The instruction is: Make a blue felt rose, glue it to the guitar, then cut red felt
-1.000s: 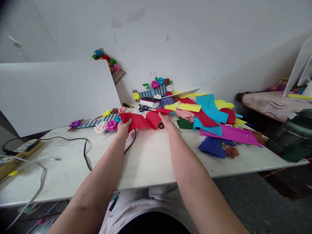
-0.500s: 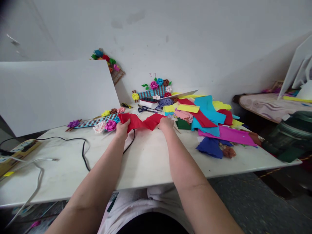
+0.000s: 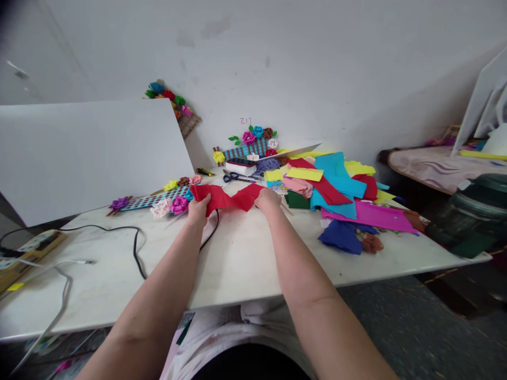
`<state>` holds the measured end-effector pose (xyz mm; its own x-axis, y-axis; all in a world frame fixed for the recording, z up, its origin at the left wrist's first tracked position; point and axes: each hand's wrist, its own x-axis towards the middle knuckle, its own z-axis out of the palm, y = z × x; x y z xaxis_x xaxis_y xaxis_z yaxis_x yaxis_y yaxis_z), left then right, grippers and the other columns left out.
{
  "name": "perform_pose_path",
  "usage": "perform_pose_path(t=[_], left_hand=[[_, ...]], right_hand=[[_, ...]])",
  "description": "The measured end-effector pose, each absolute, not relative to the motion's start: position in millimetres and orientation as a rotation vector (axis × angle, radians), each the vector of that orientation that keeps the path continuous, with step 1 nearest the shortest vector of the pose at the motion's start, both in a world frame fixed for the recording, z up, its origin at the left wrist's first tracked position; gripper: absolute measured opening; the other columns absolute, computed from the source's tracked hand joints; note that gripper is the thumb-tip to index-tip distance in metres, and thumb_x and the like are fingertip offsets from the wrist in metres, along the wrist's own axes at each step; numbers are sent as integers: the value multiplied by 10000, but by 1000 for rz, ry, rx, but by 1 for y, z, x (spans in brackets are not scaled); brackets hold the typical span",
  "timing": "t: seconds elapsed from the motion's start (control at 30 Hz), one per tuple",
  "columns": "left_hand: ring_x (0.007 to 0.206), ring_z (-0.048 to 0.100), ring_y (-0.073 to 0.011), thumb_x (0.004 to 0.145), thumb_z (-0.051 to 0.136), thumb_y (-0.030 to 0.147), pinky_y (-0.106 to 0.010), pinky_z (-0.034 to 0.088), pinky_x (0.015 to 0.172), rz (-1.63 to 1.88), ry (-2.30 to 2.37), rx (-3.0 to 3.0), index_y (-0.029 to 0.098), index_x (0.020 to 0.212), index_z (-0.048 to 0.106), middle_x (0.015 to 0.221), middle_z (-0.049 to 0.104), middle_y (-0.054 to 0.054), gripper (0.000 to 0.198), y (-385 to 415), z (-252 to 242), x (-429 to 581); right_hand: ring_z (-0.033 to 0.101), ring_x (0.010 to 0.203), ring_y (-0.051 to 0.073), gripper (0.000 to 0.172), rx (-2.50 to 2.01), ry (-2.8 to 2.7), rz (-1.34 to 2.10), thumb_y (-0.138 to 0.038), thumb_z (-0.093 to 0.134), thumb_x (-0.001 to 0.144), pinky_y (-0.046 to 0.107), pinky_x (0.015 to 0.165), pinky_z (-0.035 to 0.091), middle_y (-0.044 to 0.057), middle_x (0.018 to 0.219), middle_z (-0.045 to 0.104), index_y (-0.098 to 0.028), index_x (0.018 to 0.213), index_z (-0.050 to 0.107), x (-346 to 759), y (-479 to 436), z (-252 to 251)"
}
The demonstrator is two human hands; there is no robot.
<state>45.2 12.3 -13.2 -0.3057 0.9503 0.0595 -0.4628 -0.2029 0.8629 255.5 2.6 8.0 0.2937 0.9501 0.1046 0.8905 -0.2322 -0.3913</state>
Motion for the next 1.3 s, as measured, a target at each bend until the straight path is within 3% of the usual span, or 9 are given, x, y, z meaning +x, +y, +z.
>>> perform_pose_path(t=[0.13, 0.23, 0.3, 0.37, 0.5, 0.57, 0.83, 1.13, 1.3], left_hand=[[584, 617, -129, 656, 654, 82, -261, 522, 608, 1716, 934, 726, 103, 786, 624, 695, 651, -37, 135, 11, -11, 46], [574, 613, -124, 660, 660, 85, -259, 525, 611, 1728, 949, 685, 109, 794, 620, 681, 644, -28, 142, 10, -10, 46], [576, 614, -124, 665, 660, 87, -264, 528, 623, 1730, 947, 664, 113, 804, 620, 682, 644, -25, 147, 10, -9, 46], [588, 619, -128, 668, 659, 85, -275, 531, 642, 1726, 936, 658, 114, 810, 623, 696, 648, -29, 150, 10, -9, 46], [599, 624, -135, 669, 662, 80, -297, 533, 672, 1738, 933, 638, 105, 811, 629, 711, 648, -36, 148, 10, -8, 46], [614, 631, -142, 666, 668, 86, -303, 535, 677, 1749, 923, 637, 104, 826, 632, 724, 651, -40, 164, 12, -9, 46], [642, 648, -156, 676, 680, 141, -298, 544, 686, 1766, 971, 665, 110, 802, 636, 708, 650, -43, 138, 19, -18, 42], [654, 648, -158, 692, 667, 126, -315, 541, 716, 1777, 957, 695, 126, 821, 635, 747, 655, -46, 133, 18, -17, 45], [611, 624, -139, 696, 667, 137, -311, 533, 709, 1756, 976, 726, 134, 777, 618, 704, 631, -21, 94, 18, -17, 44]], right_hand=[[682, 726, 286, 160, -2203, -1427, 559, -182, 745, 597, 343, 627, 526, 119, 593, 663, -130, 726, 667, 251, 4, 11], [599, 455, 200, 177, -1850, -987, 992, -35, 725, 550, 258, 405, 461, 30, 415, 563, -131, 643, 609, 242, 6, 6], [536, 376, 138, 154, -1508, -729, 1130, 8, 641, 618, 220, 358, 432, -3, 402, 540, -128, 642, 572, 232, 5, 3], [535, 382, 108, 135, -1408, -673, 1170, -8, 566, 701, 193, 361, 430, -8, 441, 556, -133, 652, 548, 220, 2, 2], [556, 403, 103, 138, -1112, -388, 1289, -73, 511, 775, 142, 265, 198, 14, 485, 580, -148, 659, 511, 199, -8, 6], [565, 419, 95, 148, -962, -270, 1332, -70, 494, 785, 139, 267, 157, 17, 502, 588, -147, 659, 511, 191, -13, 10], [536, 415, 54, 84, -707, -86, 1254, -151, 549, 814, 126, 275, 153, -21, 520, 593, -158, 732, 531, 168, -33, 30], [558, 444, 59, 137, -719, -146, 1290, -91, 456, 828, 121, 297, 207, -12, 527, 596, -162, 721, 503, 168, -37, 40], [471, 384, 45, 181, -630, -278, 1403, -269, 481, 879, 132, 287, 187, -35, 519, 561, -178, 723, 474, 167, -40, 39]])
